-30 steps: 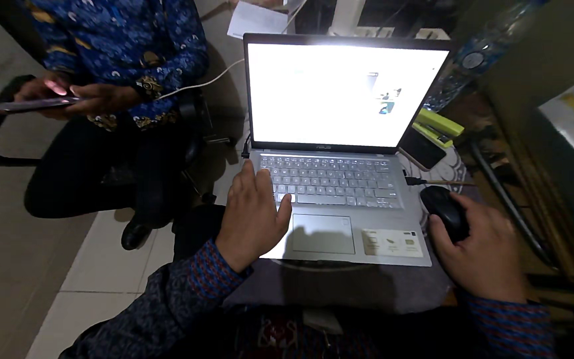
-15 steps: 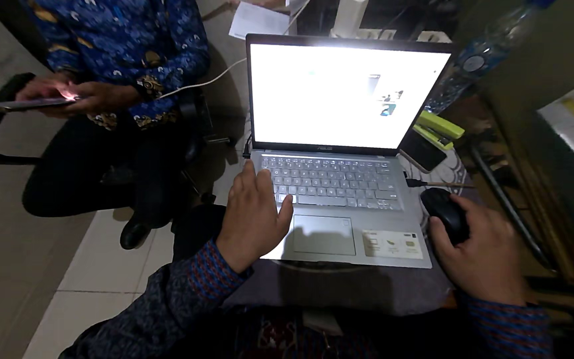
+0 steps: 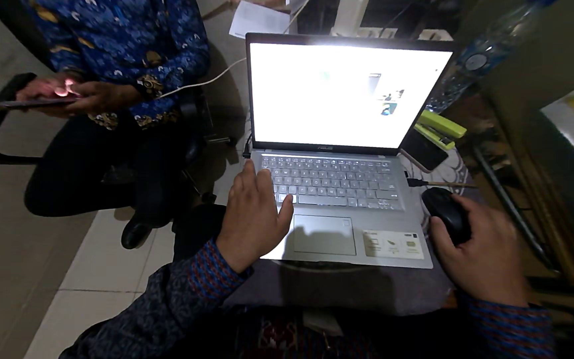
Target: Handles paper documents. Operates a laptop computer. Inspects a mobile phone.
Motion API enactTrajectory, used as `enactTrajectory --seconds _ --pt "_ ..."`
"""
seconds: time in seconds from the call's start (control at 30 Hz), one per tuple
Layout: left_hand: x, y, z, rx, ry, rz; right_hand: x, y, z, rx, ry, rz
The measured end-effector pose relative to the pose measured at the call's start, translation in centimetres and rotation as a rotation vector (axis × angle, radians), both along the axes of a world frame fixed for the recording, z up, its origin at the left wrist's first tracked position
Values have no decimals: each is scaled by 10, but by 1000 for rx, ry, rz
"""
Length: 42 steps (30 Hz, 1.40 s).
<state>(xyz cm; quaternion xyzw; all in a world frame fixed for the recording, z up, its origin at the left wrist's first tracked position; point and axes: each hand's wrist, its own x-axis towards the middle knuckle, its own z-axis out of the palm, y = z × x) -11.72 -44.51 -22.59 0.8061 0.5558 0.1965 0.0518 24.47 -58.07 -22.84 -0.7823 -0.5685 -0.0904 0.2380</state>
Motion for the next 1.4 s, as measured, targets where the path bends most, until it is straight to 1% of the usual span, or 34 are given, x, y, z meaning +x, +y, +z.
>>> enactTrajectory --seconds 0.37,0.7,1.07,1.4 --pt "0 0 0 -4 -5 -2 1 0 0 6 -1 11" --pt "0 0 0 -18 0 1 0 -2 2 23 45 1" --pt "0 0 3 -42 -1 -10 1 -3 1 -11 41 -27" --pt "0 0 4 -19 -2 -21 1 -2 0 15 52 -11"
